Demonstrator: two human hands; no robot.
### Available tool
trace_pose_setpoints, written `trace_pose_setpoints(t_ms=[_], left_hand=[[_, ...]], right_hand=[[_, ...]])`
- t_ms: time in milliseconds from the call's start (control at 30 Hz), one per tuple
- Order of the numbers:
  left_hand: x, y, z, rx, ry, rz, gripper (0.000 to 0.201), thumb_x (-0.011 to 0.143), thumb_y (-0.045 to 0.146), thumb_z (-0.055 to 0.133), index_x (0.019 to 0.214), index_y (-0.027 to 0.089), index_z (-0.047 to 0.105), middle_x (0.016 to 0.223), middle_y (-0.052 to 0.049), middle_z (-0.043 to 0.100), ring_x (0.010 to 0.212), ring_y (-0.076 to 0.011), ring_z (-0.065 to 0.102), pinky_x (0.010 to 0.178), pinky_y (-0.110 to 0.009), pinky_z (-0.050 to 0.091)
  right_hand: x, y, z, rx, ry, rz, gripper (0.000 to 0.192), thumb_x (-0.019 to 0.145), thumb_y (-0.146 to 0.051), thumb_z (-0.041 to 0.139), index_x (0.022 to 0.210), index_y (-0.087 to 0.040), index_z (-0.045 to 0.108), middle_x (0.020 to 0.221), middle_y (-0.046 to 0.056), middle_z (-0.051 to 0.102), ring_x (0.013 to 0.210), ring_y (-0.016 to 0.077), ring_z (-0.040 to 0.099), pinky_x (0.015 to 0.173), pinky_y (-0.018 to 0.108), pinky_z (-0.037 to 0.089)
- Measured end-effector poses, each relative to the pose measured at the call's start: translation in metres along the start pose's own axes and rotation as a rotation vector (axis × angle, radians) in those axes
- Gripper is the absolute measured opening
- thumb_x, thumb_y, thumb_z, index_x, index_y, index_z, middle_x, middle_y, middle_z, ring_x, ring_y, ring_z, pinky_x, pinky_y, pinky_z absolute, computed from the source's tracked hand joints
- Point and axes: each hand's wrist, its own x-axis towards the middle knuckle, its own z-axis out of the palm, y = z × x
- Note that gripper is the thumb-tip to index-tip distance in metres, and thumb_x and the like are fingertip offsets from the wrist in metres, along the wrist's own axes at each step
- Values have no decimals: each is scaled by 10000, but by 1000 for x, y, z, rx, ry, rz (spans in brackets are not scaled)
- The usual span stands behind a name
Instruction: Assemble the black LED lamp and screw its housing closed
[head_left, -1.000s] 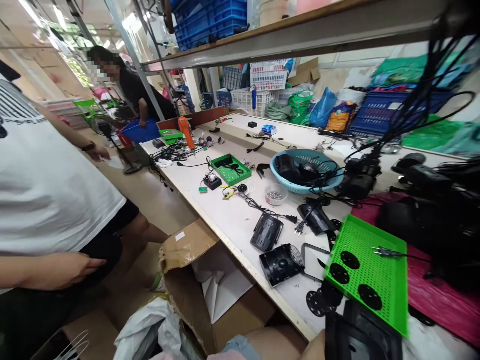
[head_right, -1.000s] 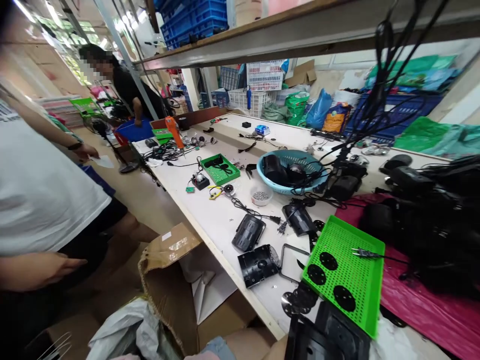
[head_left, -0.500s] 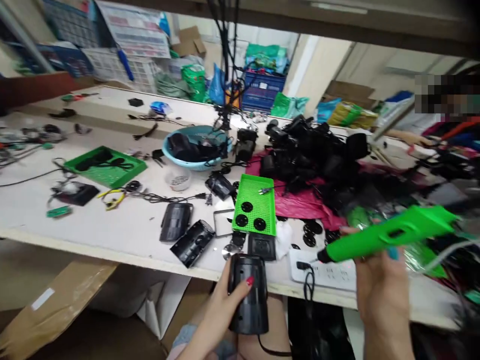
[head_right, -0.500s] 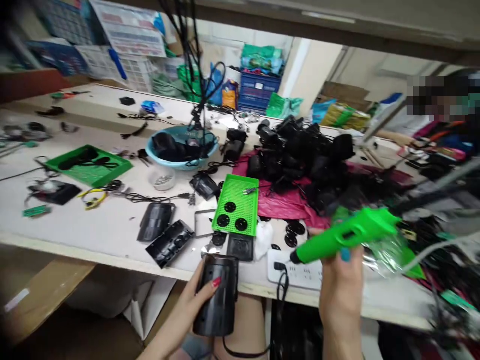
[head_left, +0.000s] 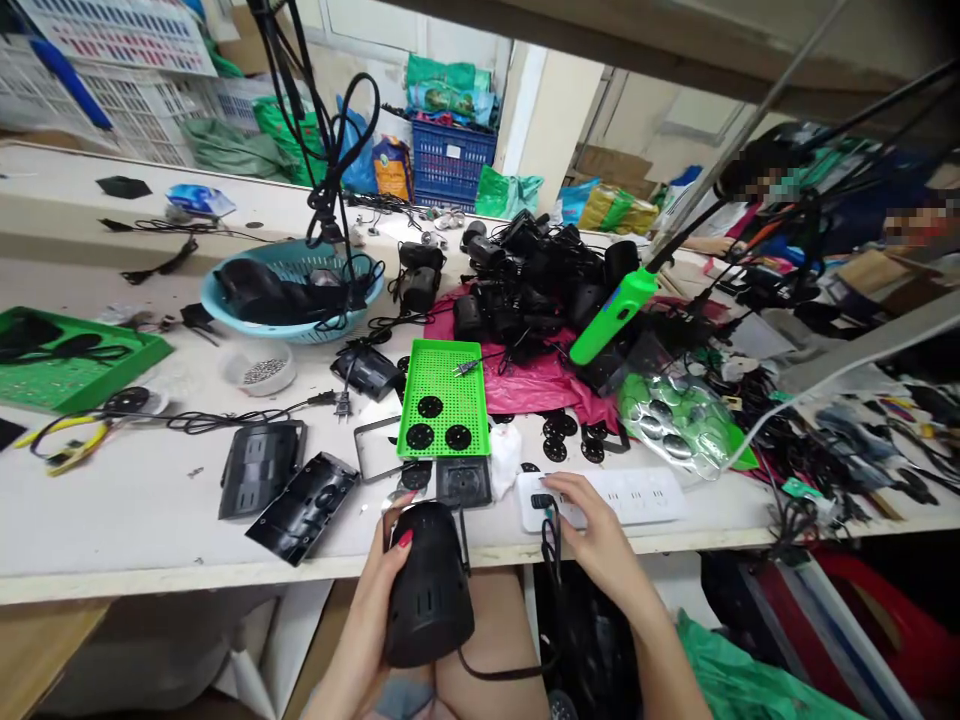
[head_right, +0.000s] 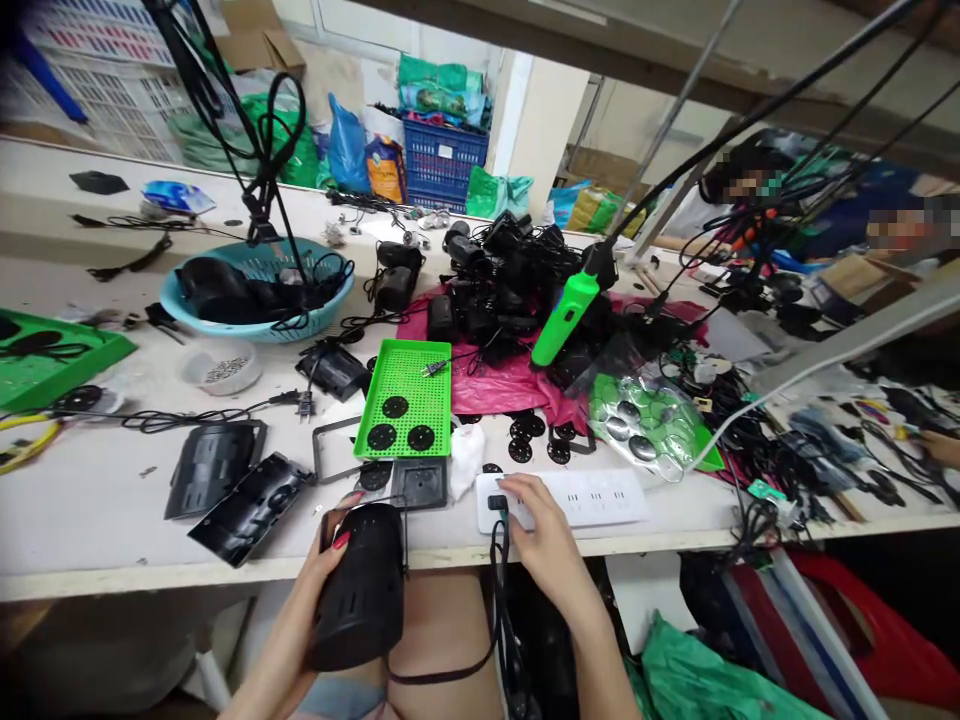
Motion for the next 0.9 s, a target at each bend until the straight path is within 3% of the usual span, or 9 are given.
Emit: trace_pose_setpoints(t_ms=[133,233,333,433,533,667,733,900], left_hand=[[-5,-2,1,-143,14,-1,635,824,442,724,1411,325,512,1405,29,601,1224,-210,591,829,-185,537],[-16,-17,-16,-246,115,-166,591,791,393,772,1337,258,590,1192,-26,729,1033,-221,697,821,-254,566],[-37,-42,-42,-369,135,-384,391,746,375,793,1050,137,729,935,-93,781,951,-291,727,863,-358,574],[-59,-63,-59,-470,33,-476,387,749,538,720,828,160,751,818,-102,771,1038,-348,700,897,-427,562],[-70,-71,-67,-473,152,-415,354,780,559,666,725,214,721,731,-61,752,1070,-338,683,900,-443,555],[-76,-69,-72,-300,306,-277,260,761,465,729,674,224,682,625,-13,700,1018,-310,687,898,-422,554],[-78,-67,-73,-317,261,-293,260,748,459,752,714,207,697,626,-18,695,975,-308,698,888,-423,557],[-81,-67,-73,-467,-19,-391,396,766,526,721,973,188,724,866,-67,766,1042,-331,700,912,-468,547]], right_hand=[[-1,-3,10,-93,-17,-28,392,901,-190,492,1266,-288,599,1345,76,541,1288,267,507,1109,489,428],[-5,1,17,-219,-12,-94,411,921,-186,469,1317,-269,540,1357,94,526,1292,274,481,1092,506,428],[-11,11,21,-328,47,-179,362,922,-237,493,1281,-236,537,1335,117,541,1246,300,500,1047,533,436],[-14,26,22,-386,87,-269,335,916,-360,513,1214,-221,571,1289,133,578,1188,341,538,1007,567,428],[-10,35,24,-417,113,-297,367,912,-467,509,1167,-219,598,1263,151,602,1170,372,563,993,561,420],[-8,31,27,-444,169,-305,440,907,-538,464,1110,-185,630,1224,173,620,1134,395,586,979,566,428],[-9,29,28,-453,184,-309,465,907,-554,452,1089,-170,641,1203,181,628,1116,397,595,973,567,433],[-8,33,29,-465,206,-346,482,912,-582,463,1059,-166,657,1187,175,646,1088,382,613,970,546,439]])
